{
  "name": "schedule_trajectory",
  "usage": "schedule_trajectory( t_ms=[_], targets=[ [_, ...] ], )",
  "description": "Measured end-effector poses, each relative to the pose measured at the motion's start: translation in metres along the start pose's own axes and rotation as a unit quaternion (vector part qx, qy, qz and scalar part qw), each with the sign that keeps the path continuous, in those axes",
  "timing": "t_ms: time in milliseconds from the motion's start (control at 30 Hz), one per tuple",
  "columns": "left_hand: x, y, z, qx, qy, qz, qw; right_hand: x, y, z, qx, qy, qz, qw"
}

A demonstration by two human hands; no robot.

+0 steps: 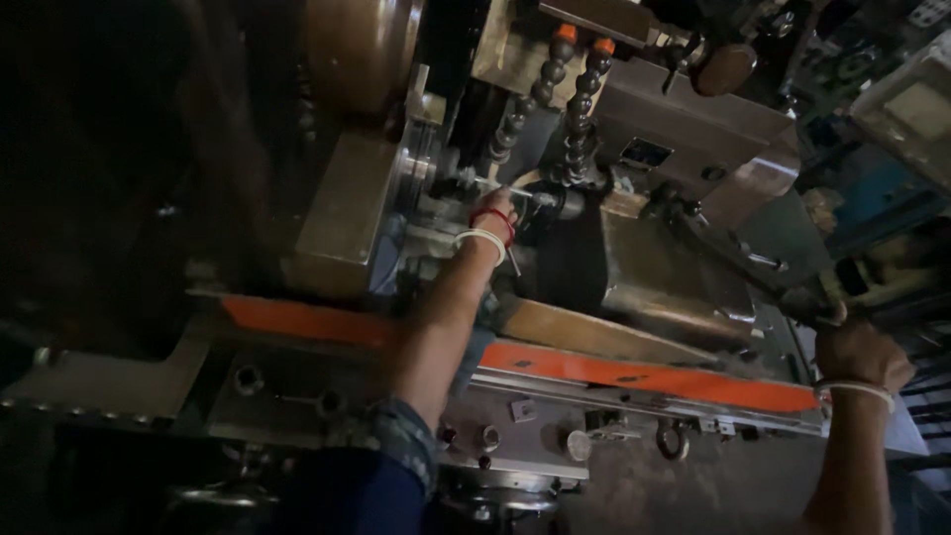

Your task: The person repeatedly picks up metal rods from a green tray, inserts them into a metal forming machine, and operates a lever to process each rod. After each cycle, the person removes the processed rod and places it into a blue crate with a perforated insert.

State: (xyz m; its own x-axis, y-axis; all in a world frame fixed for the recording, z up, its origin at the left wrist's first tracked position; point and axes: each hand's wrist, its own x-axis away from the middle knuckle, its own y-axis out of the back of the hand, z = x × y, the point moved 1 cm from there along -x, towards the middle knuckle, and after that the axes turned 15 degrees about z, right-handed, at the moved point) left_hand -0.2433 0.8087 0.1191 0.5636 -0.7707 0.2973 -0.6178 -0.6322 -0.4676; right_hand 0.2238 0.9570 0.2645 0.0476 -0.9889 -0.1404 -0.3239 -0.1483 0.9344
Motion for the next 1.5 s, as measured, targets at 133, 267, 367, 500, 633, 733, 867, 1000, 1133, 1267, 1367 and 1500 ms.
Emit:
schedule_trajectory(
  t_ms=[133, 267, 367, 500, 633, 733, 867, 1000, 1133, 1267, 1367, 1500],
  targets=[
    [-0.018, -0.011, 0.003, 0.126, 0.012, -0.045, 0.991, -0.012, -0.009, -0.005, 0.007, -0.004, -0.003, 1.000],
    [-0.036, -0.010, 0.003, 0.157, -0.008, -0.064, 0.986, -0.022, -0.022, -0.009, 0.021, -0.020, -0.005, 1.000],
    [-0.043, -0.006, 0.006, 0.431, 0.092, -0.003, 0.898, -0.028, -0.031, -0.010, 0.019, -0.017, -0.023, 0.999],
    [-0.045, -0.002, 0.010, 0.239, -0.033, -0.013, 0.970, -0.034, -0.039, -0.011, 0.020, -0.026, -0.019, 0.999],
    [-0.048, -0.006, 0.009, 0.255, -0.009, -0.007, 0.967, -0.037, -0.040, -0.014, 0.004, -0.025, -0.023, 0.999],
    [-0.050, -0.006, 0.000, 0.261, 0.021, -0.023, 0.965, -0.038, -0.041, -0.015, -0.005, -0.014, -0.036, 0.999],
    [-0.046, -0.003, -0.002, 0.266, 0.046, -0.022, 0.963, -0.036, -0.042, -0.015, 0.008, -0.022, -0.008, 1.000],
    [-0.041, -0.001, 0.014, 0.240, 0.064, -0.001, 0.969, -0.036, -0.042, -0.015, 0.004, -0.011, -0.007, 1.000],
    [-0.049, 0.004, 0.024, 0.231, -0.003, 0.043, 0.972, -0.039, -0.041, -0.015, 0.000, 0.004, -0.016, 1.000],
    [-0.054, 0.009, 0.021, 0.236, 0.000, 0.064, 0.970, -0.041, -0.043, -0.012, 0.020, -0.023, 0.020, 0.999],
    [-0.052, 0.009, 0.017, 0.246, 0.031, 0.034, 0.968, -0.040, -0.044, -0.011, 0.022, -0.033, 0.031, 0.999],
    [-0.051, 0.010, 0.016, 0.241, 0.036, 0.012, 0.970, -0.041, -0.041, -0.009, 0.008, -0.032, 0.013, 0.999]
  ],
)
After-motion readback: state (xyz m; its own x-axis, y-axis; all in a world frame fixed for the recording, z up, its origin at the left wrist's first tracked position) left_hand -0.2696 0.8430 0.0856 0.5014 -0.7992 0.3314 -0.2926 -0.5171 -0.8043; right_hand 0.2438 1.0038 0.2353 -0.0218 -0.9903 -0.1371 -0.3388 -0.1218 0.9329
